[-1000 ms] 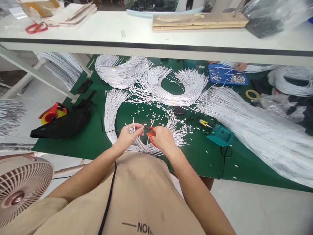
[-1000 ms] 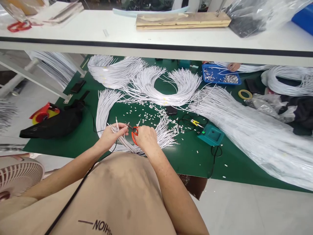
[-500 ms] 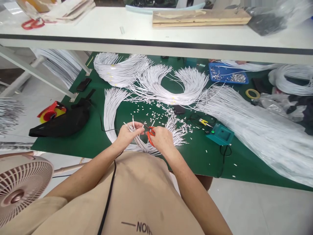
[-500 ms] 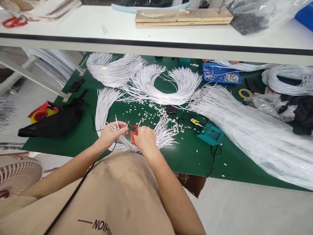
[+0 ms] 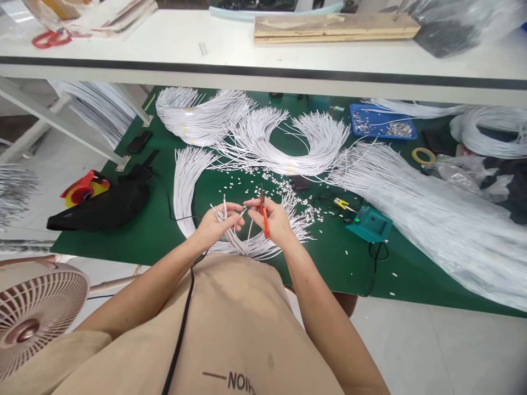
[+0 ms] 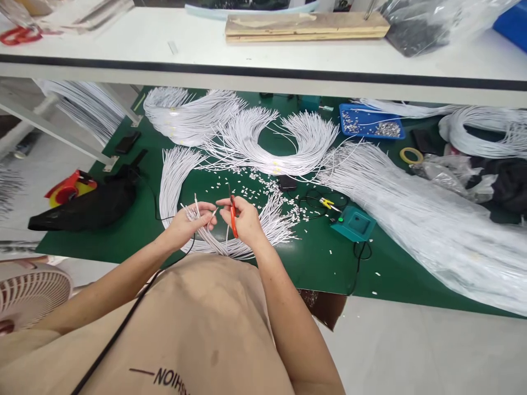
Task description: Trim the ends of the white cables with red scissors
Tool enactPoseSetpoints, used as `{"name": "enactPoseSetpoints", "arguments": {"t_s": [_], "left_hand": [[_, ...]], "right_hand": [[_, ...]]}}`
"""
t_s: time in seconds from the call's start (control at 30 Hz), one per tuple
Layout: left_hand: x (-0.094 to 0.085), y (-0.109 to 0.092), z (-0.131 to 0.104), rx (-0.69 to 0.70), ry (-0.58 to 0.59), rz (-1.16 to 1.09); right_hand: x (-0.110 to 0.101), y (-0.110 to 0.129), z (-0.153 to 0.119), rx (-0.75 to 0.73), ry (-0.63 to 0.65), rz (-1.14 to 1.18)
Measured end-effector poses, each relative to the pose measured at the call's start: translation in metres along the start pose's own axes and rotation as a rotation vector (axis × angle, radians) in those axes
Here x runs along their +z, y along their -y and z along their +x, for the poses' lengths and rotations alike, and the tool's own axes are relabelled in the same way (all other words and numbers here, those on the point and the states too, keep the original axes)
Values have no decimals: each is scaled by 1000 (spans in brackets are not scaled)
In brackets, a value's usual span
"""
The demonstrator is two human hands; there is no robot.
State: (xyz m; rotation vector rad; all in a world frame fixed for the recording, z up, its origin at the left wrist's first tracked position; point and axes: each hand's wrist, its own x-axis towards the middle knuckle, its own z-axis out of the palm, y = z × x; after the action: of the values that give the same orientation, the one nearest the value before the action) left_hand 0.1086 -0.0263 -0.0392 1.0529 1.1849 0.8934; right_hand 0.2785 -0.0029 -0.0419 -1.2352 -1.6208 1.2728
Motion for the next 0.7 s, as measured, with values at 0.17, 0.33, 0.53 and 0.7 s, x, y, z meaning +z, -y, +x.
{"name": "enactPoseSetpoints", "arguments": {"t_s": [0.17,0.33,0.53,0.7], "left_hand": [[-1,-3,-1,-10,73,-21],[-2,-4,-1,-28,79,-23],[4,1,-1,-2,-57,-63],[8,5,1,43,-231,19]], "right_hand": [[0,1,3,-48,82,114],[2,-3,0,-31,48,116],[21,-7,-5,87,-141,65],[34,5,-14,32,-273,-12]]}}
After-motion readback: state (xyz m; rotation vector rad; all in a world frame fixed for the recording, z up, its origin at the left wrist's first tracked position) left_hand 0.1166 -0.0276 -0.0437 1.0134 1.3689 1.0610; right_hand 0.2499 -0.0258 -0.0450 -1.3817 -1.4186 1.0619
